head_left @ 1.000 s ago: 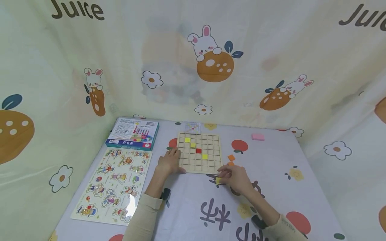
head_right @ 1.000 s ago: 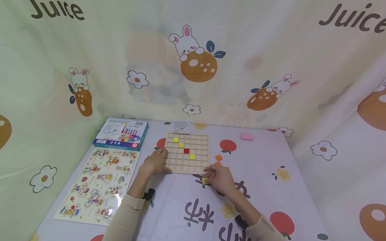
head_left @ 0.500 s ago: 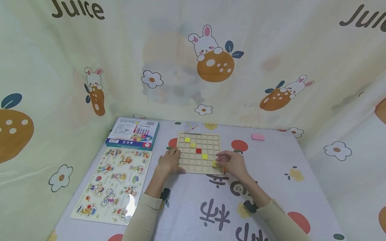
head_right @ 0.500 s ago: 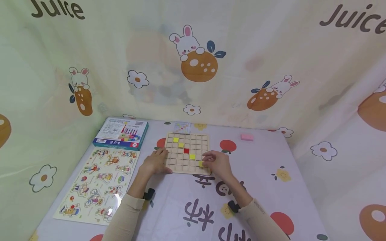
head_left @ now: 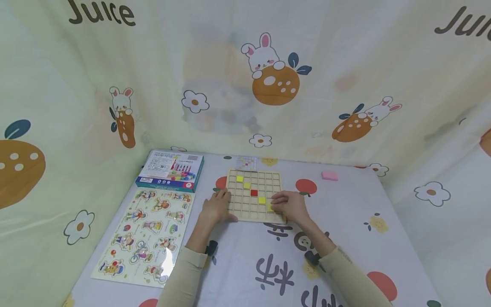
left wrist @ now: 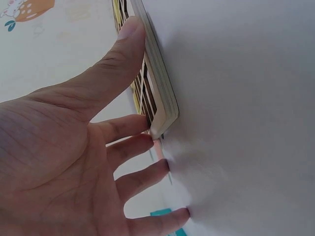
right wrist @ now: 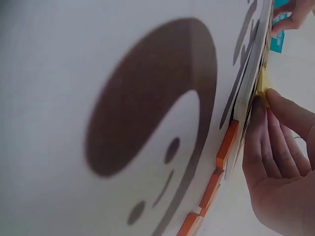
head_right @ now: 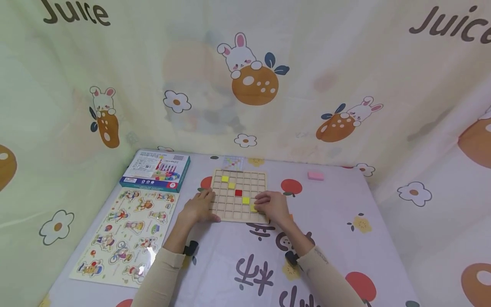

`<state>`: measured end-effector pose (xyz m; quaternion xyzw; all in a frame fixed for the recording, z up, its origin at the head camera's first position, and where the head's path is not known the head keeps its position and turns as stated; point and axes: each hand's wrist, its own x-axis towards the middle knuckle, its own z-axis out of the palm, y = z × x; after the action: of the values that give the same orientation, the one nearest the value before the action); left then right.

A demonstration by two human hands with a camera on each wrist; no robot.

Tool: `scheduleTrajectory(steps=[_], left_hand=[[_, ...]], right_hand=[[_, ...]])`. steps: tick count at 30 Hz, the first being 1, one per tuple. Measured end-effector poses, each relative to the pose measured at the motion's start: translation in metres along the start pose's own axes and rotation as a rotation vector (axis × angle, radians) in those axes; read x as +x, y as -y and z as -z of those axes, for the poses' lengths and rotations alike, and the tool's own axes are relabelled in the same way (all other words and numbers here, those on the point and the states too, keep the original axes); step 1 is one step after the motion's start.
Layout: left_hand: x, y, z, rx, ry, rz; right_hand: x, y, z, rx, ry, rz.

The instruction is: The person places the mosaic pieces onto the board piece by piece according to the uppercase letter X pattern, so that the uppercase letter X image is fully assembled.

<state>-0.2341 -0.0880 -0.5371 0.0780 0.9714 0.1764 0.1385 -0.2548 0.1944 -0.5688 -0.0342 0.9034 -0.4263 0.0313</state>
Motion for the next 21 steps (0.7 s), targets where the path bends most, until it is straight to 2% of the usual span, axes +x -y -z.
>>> scheduleTrajectory(steps=[6,12,16,21], left_hand=[[0.001,-0.001,0.000,-0.003,-0.008,-0.004],[0.001,-0.001,0.000,-0.001,-0.009,0.002],[0.001,-0.001,-0.002,0.003,-0.010,0.008],[0.001,-0.001,-0.003,0.009,-0.021,0.004]], right_hand=[[0.001,0.001,-0.001,-0.026,-0.004,0.032],[-0.001,0.003,0.001,-0.019,0.032,0.041],[0.001,0.002,0.007,-0.044,0.039,0.068],[0.006,-0.002,0.021,-0.063,-0.006,0.079]])
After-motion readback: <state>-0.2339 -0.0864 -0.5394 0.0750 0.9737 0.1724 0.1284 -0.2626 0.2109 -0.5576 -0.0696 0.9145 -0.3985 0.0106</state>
